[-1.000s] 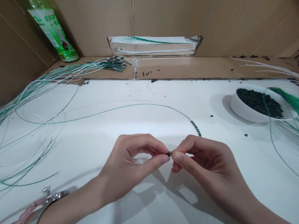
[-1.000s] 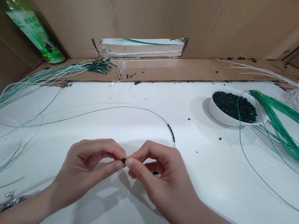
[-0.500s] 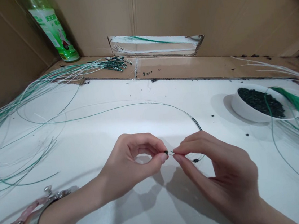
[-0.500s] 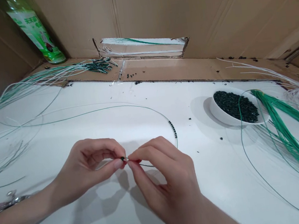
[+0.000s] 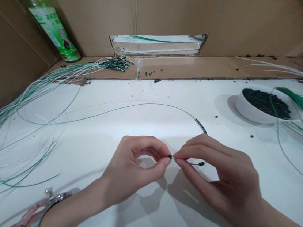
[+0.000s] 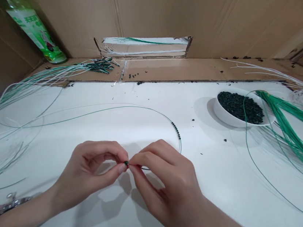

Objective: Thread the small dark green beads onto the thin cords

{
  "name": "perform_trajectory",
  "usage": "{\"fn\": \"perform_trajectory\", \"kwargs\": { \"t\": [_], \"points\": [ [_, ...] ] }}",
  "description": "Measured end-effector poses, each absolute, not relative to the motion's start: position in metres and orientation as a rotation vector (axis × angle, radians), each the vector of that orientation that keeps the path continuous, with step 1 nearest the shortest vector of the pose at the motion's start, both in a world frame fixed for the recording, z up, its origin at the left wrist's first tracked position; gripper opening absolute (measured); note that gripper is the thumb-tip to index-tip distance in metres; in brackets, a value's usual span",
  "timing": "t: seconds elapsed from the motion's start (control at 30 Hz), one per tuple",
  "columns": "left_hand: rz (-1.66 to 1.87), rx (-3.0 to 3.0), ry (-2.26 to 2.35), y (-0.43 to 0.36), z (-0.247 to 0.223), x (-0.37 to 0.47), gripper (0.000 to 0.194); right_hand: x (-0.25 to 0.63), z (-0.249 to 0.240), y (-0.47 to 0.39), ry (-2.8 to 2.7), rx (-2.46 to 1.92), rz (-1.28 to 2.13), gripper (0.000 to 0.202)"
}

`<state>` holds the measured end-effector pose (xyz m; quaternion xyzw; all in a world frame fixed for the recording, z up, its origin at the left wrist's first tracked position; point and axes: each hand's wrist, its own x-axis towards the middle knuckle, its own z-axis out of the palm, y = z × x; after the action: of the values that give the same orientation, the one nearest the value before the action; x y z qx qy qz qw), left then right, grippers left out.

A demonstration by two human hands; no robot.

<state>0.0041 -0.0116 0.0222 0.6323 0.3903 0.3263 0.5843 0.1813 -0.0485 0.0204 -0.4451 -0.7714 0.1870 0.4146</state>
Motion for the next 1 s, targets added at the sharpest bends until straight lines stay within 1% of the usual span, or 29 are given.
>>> {"fn": "perform_trajectory", "kwargs": {
  "t": [0.5,0.77,1.0],
  "points": [
    [0.791,1.55,0.901,-0.012,0.0179,0.0033,0.01,0.1816,0.0213,-0.0488,-1.992,-1.136,0.441,0.011],
    [0.765,1.734,0.927,-0.0119,0.0166,0.0034,0.011,0.1836,0.0174,-0.048,-2.078,-1.071,0.366,0.019],
    [0.751,1.727,0.887,-0.0118,0.0173,0.0018,0.009,0.1867,0.0225,-0.0451,-1.958,-1.141,0.566,0.014]
  ]
}}
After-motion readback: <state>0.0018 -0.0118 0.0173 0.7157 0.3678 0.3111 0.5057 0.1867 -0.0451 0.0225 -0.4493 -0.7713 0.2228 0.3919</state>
